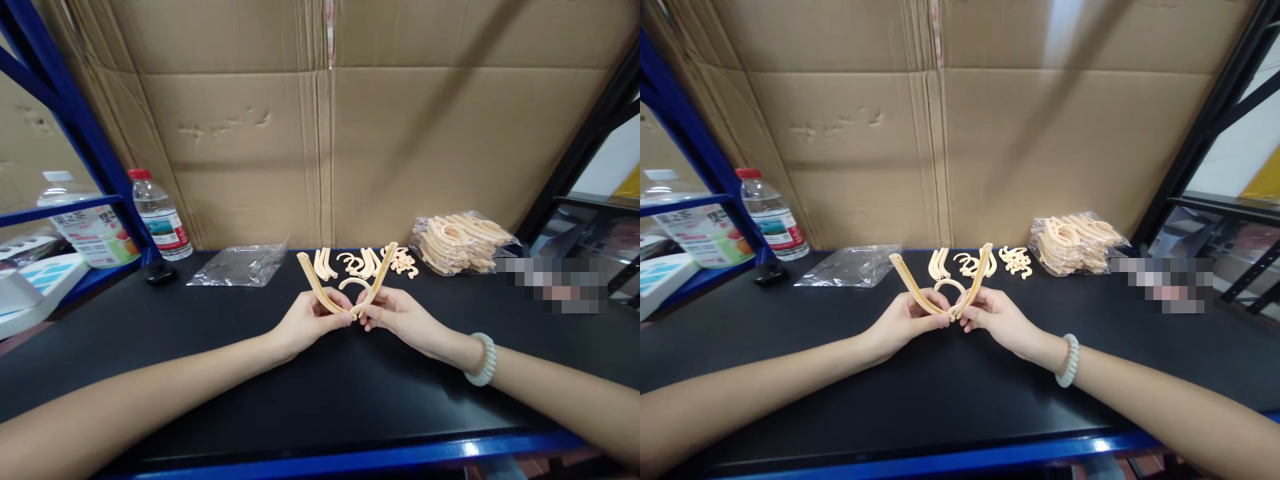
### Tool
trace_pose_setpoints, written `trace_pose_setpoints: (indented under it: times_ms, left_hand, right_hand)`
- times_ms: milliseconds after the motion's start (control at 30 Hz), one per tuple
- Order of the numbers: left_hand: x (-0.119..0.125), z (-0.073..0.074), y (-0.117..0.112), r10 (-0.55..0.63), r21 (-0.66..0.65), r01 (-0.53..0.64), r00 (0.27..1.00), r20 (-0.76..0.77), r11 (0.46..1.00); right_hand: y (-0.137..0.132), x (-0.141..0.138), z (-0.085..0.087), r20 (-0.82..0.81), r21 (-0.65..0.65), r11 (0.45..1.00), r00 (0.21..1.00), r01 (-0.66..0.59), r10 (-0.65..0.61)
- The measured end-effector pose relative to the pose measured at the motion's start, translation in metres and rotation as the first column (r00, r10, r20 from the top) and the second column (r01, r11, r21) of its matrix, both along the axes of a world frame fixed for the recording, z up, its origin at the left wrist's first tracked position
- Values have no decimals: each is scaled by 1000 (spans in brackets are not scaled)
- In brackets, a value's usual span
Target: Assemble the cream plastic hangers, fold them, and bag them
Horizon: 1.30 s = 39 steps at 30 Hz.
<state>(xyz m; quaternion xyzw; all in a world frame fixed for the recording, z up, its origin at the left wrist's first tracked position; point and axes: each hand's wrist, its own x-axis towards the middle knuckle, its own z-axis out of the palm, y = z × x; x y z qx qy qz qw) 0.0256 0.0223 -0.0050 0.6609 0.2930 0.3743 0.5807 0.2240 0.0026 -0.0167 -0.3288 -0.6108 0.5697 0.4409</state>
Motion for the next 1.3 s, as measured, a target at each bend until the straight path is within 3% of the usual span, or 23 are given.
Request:
trace_pose_setpoints:
  times_ms: [267, 467, 600, 1033, 1300]
  left_hand:
    - [-1, -1, 2, -42, -15, 43, 997, 62, 999]
    - [-2, -1, 2, -84, -113, 97, 989, 120, 989]
    - [-2, 2, 1, -82, -155, 101, 989, 123, 983]
    - [-1, 2, 2, -135, -92, 146, 984, 113, 985]
    - [1, 0, -2, -49, -104, 61, 992, 117, 993]
  right_hand:
    - [-1, -1, 3, 59, 88, 996, 998, 28, -33]
    - [-4, -2, 4, 124, 233, 972, 992, -9, -21]
    - [-6, -3, 3, 154, 227, 974, 986, 21, -57]
    - [-12, -5, 8, 149, 251, 967, 985, 45, -84]
    - [-12, -9, 8, 138, 255, 965, 985, 67, -104]
